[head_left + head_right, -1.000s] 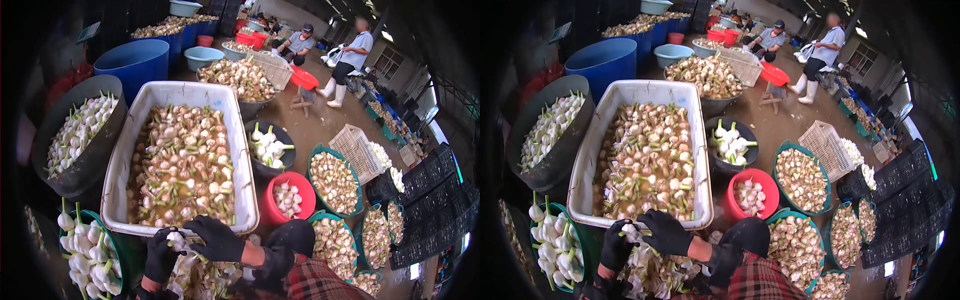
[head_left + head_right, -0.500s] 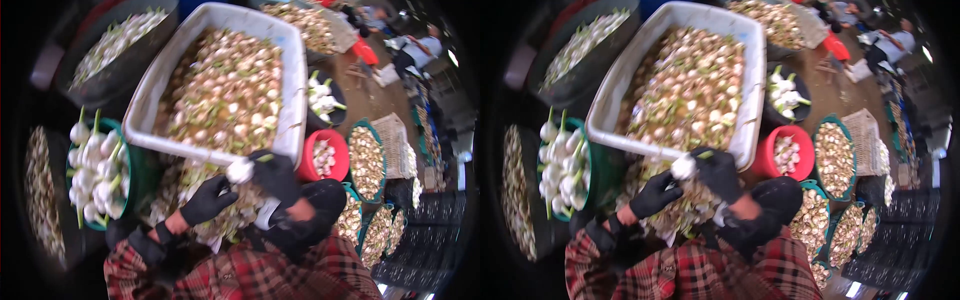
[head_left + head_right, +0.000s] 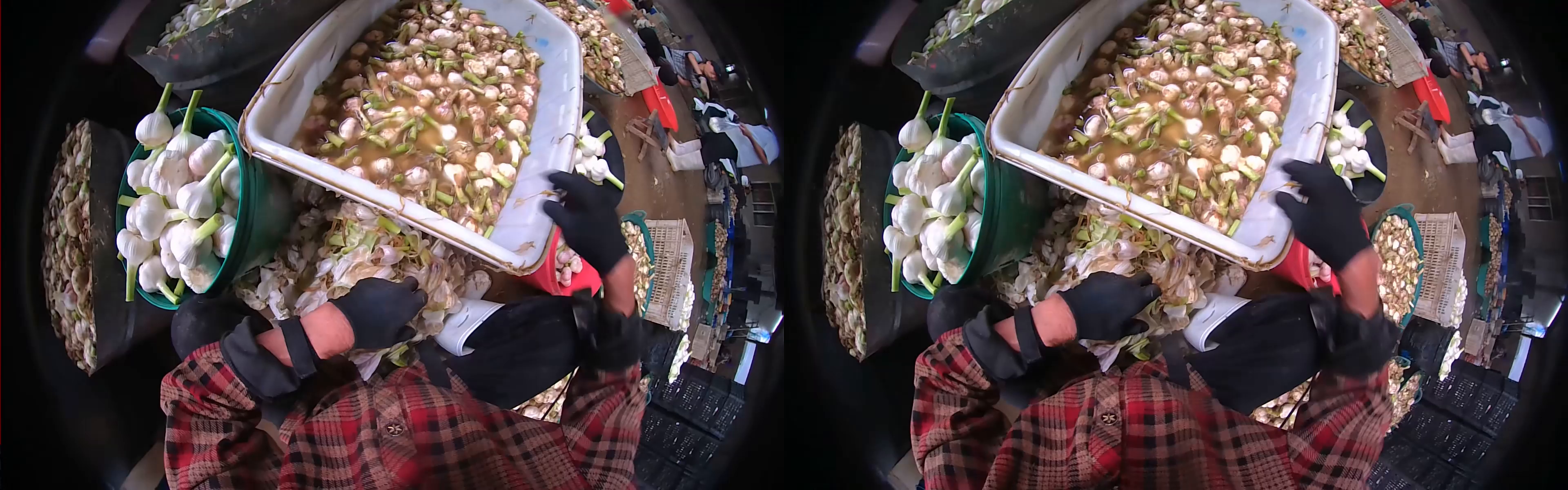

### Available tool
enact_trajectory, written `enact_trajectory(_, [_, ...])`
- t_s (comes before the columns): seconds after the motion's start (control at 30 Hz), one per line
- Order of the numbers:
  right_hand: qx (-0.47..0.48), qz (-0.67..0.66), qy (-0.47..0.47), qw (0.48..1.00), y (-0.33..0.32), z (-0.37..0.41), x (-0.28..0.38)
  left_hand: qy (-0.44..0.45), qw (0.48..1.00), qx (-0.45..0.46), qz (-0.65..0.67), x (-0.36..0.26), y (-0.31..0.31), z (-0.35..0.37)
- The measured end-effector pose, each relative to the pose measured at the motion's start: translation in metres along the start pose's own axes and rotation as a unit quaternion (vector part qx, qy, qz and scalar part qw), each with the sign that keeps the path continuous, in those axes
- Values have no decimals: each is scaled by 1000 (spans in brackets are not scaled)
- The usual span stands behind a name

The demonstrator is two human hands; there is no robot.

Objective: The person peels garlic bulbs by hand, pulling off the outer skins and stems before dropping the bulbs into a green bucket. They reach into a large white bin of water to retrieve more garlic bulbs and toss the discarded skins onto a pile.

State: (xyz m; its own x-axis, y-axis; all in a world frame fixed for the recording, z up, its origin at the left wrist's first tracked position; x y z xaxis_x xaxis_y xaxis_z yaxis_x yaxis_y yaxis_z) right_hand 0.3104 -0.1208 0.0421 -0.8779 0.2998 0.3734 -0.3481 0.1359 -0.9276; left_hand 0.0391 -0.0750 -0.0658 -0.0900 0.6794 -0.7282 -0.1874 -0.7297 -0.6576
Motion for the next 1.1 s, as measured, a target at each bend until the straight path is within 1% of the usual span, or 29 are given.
enact_trajectory(0.03, [79, -20, -15, 997, 24, -21, 14, -2, 1000, 1, 3, -1, -1, 0])
enact_trajectory(0.07, [72, 7, -139, 988, 52, -39, 20, 0, 1000, 1, 0, -1, -3, 1])
enact_trajectory(0.1, [139, 42, -146, 979, 76, -56, 35, 2, 1000, 0, -3, -1, -4, 1])
enact_trajectory(0.13, [186, 97, -172, 962, 103, -68, 41, -2, 1000, -2, -1, 1, -3, 1])
enact_trajectory(0.17, [241, 150, -178, 942, 135, -80, 40, 8, 1000, -10, -9, 2, -2, 3])
enact_trajectory(0.2, [281, 165, -174, 929, 152, -86, 53, 16, 1000, -17, -16, 3, 0, 4])
enact_trajectory(0.23, [292, 158, -175, 927, 176, -90, 54, 10, 1000, -19, -15, 5, 2, 5])
enact_trajectory(0.3, [310, 208, -167, 912, 216, -92, 51, 16, 999, -19, -32, 5, 6, 5])
enact_trajectory(0.33, [313, 206, -172, 911, 230, -95, 46, 21, 999, -24, -32, 4, 6, 6])
enact_trajectory(0.4, [343, 154, -124, 918, 251, -102, 26, 15, 999, -28, -21, 4, 5, 7])
enact_trajectory(0.43, [342, 153, -129, 918, 257, -105, 15, 14, 999, -34, -14, 5, 2, 8])
enact_trajectory(0.5, [286, 117, -140, 941, 259, -110, -3, 6, 999, -40, -18, 5, 1, 9])
enact_trajectory(0.53, [296, 86, -80, 948, 247, -114, -5, 9, 999, -42, -34, 4, 2, 10])
enact_trajectory(0.57, [230, 64, -113, 964, 230, -117, 0, 14, 998, -44, -49, 3, 2, 9])
enact_trajectory(0.63, [191, -52, -56, 979, 195, -134, -10, 23, 997, -50, -48, 2, 4, 9])
enact_trajectory(0.7, [103, -149, 83, 980, 155, -144, -27, 35, 997, -57, -45, 0, 5, 7])
enact_trajectory(0.77, [61, -28, 28, 997, 137, -153, -51, 24, 997, -19, -71, 1, 8, 5])
enact_trajectory(0.8, [39, -59, 57, 996, 125, -150, -51, 26, 997, -30, -72, 2, 10, 4])
enact_trajectory(0.83, [38, -58, 56, 996, 116, -146, -46, 27, 997, -31, -72, 2, 10, 4])
enact_trajectory(0.9, [65, -113, 20, 991, 110, -136, -31, 28, 997, -31, -71, 2, 9, 4])
enact_trajectory(0.93, [68, -66, -33, 995, 110, -131, -19, 28, 997, -29, -71, 1, 9, 4])
enact_trajectory(0.97, [70, -16, -62, 996, 125, -130, -27, 27, 996, -25, -82, -1, 9, 4])
enact_trajectory(1.03, [106, 48, -154, 981, 144, -125, -11, 26, 995, -19, -93, -2, 12, 4])
enact_trajectory(1.07, [122, 68, -167, 976, 153, -124, -3, 27, 995, -33, -94, -1, 16, 5])
enact_trajectory(1.1, [131, 61, -177, 974, 162, -124, 8, 27, 994, -47, -95, 1, 18, 5])
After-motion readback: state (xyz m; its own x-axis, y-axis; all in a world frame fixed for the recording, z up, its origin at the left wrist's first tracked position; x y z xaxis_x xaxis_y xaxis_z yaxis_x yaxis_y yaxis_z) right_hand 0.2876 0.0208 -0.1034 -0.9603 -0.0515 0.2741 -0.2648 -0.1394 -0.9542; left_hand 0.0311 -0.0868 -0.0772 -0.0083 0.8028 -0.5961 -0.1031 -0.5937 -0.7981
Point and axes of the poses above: each hand's wrist, its own z-axis away from the middle knuckle, its own y-axis out of the palm, x = y × z, the point moved 5 cm from there along -z, towards the middle knuckle, and after that the axes turned 1 degree about -x, right-handed, at the moved point
